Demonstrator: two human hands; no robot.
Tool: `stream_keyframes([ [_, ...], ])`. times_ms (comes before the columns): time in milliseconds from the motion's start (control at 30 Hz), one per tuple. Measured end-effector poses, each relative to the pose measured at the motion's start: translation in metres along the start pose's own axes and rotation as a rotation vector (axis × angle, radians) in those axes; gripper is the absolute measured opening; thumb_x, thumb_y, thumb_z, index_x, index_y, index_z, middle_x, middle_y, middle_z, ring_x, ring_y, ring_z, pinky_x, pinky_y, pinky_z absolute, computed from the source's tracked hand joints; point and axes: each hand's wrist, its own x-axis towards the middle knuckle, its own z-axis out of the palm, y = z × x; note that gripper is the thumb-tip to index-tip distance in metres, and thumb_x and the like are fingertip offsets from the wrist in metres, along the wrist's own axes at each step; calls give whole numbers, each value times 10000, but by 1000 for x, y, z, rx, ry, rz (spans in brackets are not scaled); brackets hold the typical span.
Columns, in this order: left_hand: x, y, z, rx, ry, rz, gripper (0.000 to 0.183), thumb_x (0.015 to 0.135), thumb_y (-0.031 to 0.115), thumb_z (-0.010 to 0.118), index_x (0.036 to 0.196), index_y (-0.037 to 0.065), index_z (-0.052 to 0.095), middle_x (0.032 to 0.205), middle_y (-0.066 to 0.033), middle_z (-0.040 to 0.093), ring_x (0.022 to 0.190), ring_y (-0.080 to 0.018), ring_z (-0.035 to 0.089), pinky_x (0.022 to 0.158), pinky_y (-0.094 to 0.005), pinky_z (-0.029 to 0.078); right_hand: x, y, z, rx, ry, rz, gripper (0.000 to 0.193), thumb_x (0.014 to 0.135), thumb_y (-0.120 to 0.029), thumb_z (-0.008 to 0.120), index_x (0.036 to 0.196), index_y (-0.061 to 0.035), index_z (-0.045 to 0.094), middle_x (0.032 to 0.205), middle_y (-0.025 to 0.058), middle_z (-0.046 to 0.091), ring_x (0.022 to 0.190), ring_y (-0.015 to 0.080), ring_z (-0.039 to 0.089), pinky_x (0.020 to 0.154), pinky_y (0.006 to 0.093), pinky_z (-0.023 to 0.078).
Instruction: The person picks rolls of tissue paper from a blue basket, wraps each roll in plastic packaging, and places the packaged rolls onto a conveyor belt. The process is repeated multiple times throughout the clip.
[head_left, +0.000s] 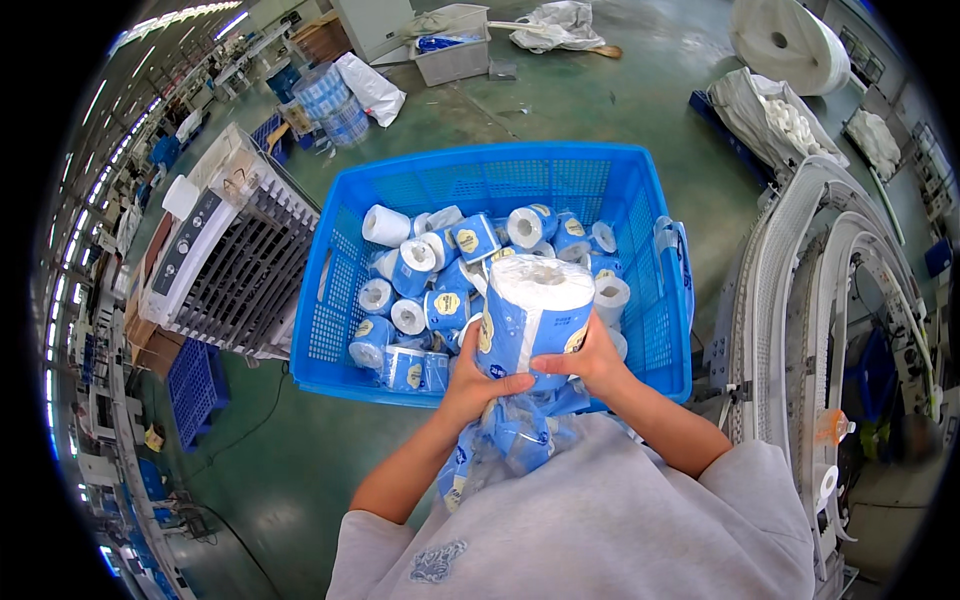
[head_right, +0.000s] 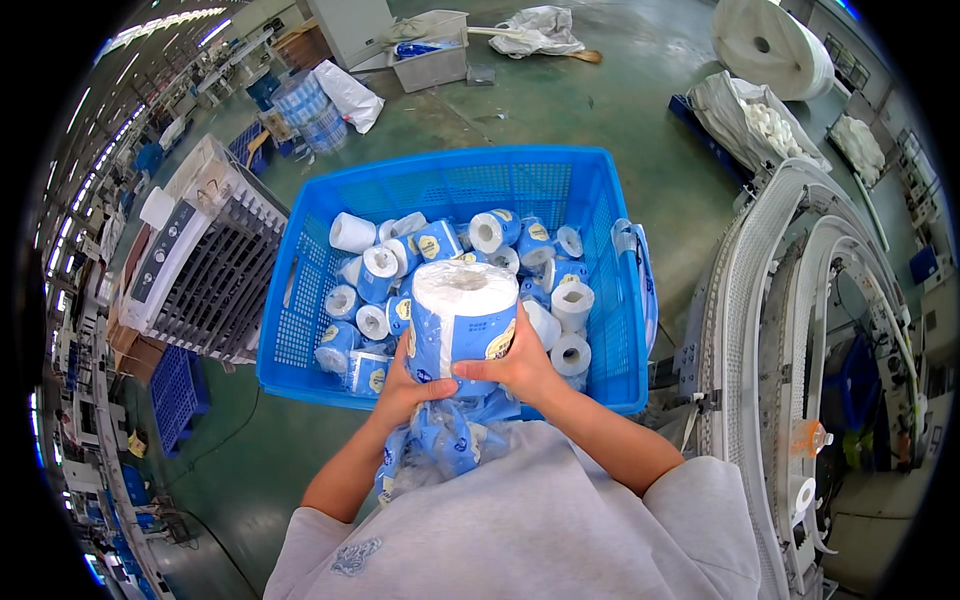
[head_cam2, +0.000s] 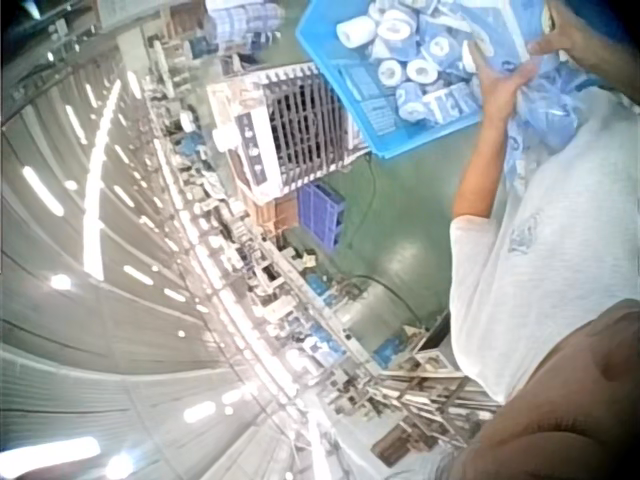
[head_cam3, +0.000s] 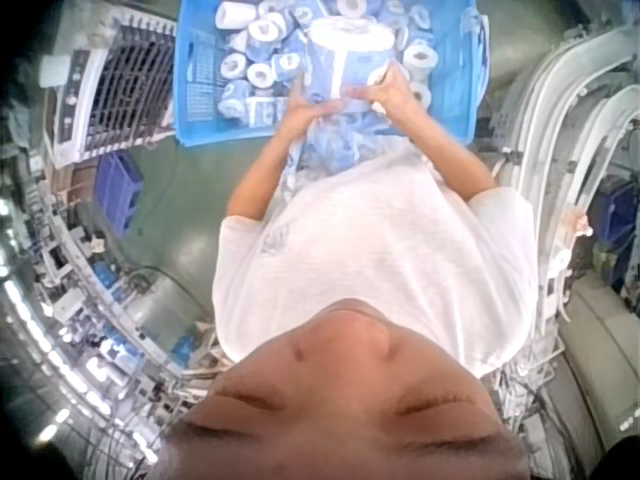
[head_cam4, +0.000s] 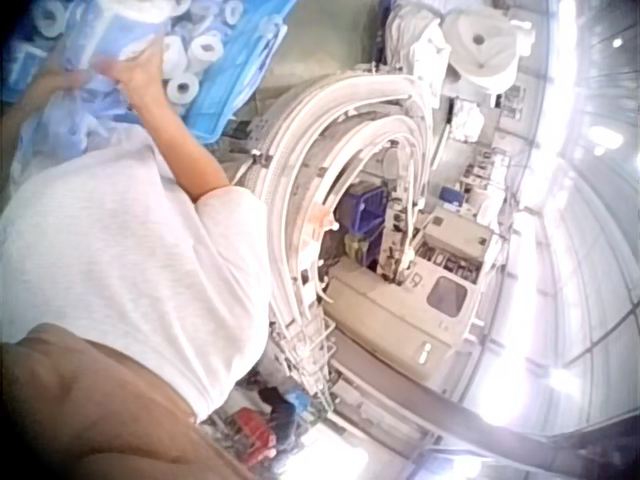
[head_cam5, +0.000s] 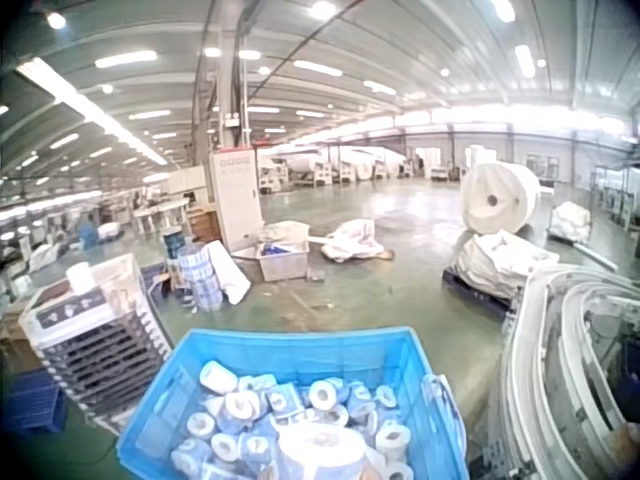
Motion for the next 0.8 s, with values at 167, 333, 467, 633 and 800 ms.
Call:
stream_keyframes([
  [167, 4, -17, -25, 252, -14, 185, 1086, 462, 209, 888, 1339, 72, 262, 1298, -97, 373, 1217, -225, 356, 1007, -356, 285, 2, 7, -18, -604, -219, -143, 1291, 516, -357, 870, 1394, -36, -20, 1422, 174, 147, 1322, 288, 178, 1072, 406, 182],
  [333, -1, 21, -29, 600, -105, 378, 1084, 453, 192, 884, 1343, 60, 280, 1314, -115, 382, 1225, -248, 371, 1014, -374, 308, -9, -69, -9, -814, -199, -433, 1335, 448, -429, 867, 1410, -65, 16, 1449, 227, 47, 1329, 384, 144, 1066, 465, 178],
  [467, -6, 27, -20, 612, -162, 432, 1071, 451, 174, 876, 1342, 63, 292, 1312, -126, 396, 1226, -257, 378, 1018, -370, 311, -14, -84, 2, -1068, -343, -309, 1257, 466, -379, 866, 1410, -66, 98, 1417, 246, 127, 1298, 418, 194, 1043, 458, 236],
  [633, -16, 15, -16, 237, -109, 305, 1287, 434, 363, 892, 1412, 36, 121, 1425, -176, 233, 1315, -270, 251, 1057, -382, 221, -21, -56, -20, -440, -194, -104, 1151, 538, -258, 847, 1405, -71, 114, 1353, 161, 300, 1269, 282, 302, 1031, 377, 284],
  [800, -27, 5, -13, 312, -132, 170, 1187, 469, 297, 882, 1378, -19, 187, 1358, -159, 326, 1269, -264, 309, 1046, -372, 230, -29, -34, -30, -277, -216, -97, 1101, 542, -281, 847, 1379, -63, 167, 1318, 157, 346, 1239, 257, 349, 1020, 354, 298],
])
